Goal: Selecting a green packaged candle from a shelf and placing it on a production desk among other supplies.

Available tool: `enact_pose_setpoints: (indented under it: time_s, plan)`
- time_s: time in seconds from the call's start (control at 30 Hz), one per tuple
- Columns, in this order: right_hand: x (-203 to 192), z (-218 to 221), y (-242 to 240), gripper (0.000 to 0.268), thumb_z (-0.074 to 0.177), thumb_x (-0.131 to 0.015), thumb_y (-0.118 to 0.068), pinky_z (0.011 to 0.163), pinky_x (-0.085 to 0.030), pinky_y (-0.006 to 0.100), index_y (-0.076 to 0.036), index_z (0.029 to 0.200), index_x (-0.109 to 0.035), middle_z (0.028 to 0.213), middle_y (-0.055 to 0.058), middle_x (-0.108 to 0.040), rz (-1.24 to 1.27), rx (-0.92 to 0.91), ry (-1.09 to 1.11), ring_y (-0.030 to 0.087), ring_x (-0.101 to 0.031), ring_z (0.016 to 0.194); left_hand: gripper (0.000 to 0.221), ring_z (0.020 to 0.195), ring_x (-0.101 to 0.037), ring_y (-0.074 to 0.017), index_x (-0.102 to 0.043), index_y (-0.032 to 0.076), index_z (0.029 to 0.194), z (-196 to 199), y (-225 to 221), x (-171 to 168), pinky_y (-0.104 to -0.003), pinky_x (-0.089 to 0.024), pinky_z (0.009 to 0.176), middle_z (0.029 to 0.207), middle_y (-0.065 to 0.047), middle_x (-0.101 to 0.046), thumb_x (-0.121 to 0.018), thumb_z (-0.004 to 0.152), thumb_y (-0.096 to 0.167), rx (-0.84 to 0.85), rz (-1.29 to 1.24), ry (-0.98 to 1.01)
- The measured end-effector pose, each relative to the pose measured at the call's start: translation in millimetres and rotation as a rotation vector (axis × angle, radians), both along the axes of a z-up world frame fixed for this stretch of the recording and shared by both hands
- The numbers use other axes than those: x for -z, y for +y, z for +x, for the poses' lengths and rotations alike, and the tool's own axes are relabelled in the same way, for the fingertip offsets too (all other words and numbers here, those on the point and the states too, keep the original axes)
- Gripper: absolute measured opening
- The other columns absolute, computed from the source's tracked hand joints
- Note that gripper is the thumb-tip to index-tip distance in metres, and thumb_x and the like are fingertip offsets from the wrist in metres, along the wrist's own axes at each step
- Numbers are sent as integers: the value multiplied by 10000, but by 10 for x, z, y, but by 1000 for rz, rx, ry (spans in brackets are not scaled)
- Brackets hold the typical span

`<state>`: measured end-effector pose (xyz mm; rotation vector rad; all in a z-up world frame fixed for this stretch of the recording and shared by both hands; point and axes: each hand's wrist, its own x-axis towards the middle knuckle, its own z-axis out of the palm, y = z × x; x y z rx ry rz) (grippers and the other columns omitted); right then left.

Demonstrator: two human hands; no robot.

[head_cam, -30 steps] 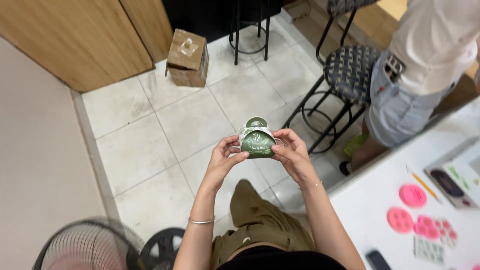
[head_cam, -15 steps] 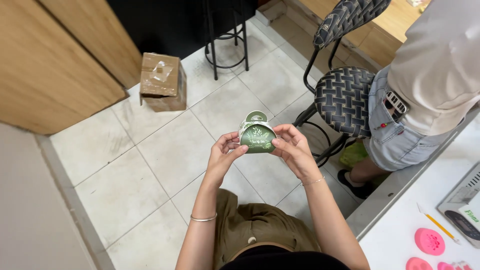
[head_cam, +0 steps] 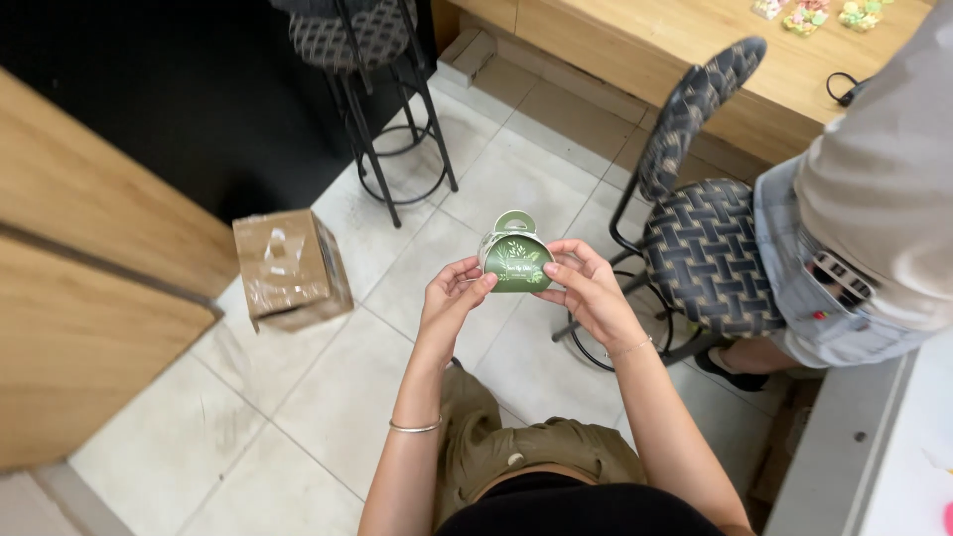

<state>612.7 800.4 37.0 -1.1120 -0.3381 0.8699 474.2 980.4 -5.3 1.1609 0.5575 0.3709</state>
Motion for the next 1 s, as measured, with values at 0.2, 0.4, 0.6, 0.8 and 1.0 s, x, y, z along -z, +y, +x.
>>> enact_pose_setpoints:
  time_s: [0.2, 0.4, 0.6, 0.8, 1.0]
  plan:
    - [-245, 385, 1063, 390, 933, -683, -141, 939, -577, 400, -66, 1285, -531, 1216, 110, -672, -21, 33, -18, 194, -666, 1101, 679, 1026, -645, -119, -570, -10, 1342, 528, 1113, -112, -275, -532, 839, 1223, -66, -654, -818, 812, 335, 69, -3, 18]
    - [-81, 622, 1364, 408, 934, -693, -120, 923, -560, 395, -56, 1307, -541, 1196, 99, -677, -38, 119, 40, 189, -652, 1107, 604, 1029, -638, -103, -607, -12, 1346, 927, 1581, -35, -264, -515, 840, 1248, -83, -690, -794, 849, 276, 221, -90, 24]
    - [-105, 1051, 1500, 429, 937, -688, -110, 922, -560, 361, -36, 1348, -595, 1236, 90, -697, -113, 184, 7, 171, -658, 1113, 688, 1006, -661, -141, -538, -34, 1408, 1491, 1821, 46, -264, -509, 809, 1292, -131, -684, -818, 822, 192, 320, -90, 16]
    - [-5, 1723, 1817, 440, 919, -696, -131, 910, -588, 381, -40, 1344, -626, 1260, 59, -679, -166, 205, -17, 160, -647, 1118, 880, 1034, -667, -179, -367, 5, 1518, 2227, 2121, 152, -321, -544, 863, 1333, -192, -588, -826, 771, 83, 346, -176, 24]
    - [-23, 2613, 2117, 405, 958, -663, -192, 910, -571, 358, -47, 1336, -636, 1246, 64, -695, -232, 255, -58, 160, -650, 1109, 832, 1084, -663, -226, -404, -18, 1511, 3162, 2482, 79, -355, -564, 947, 1371, -183, -587, -772, 767, 28, 471, -67, 15]
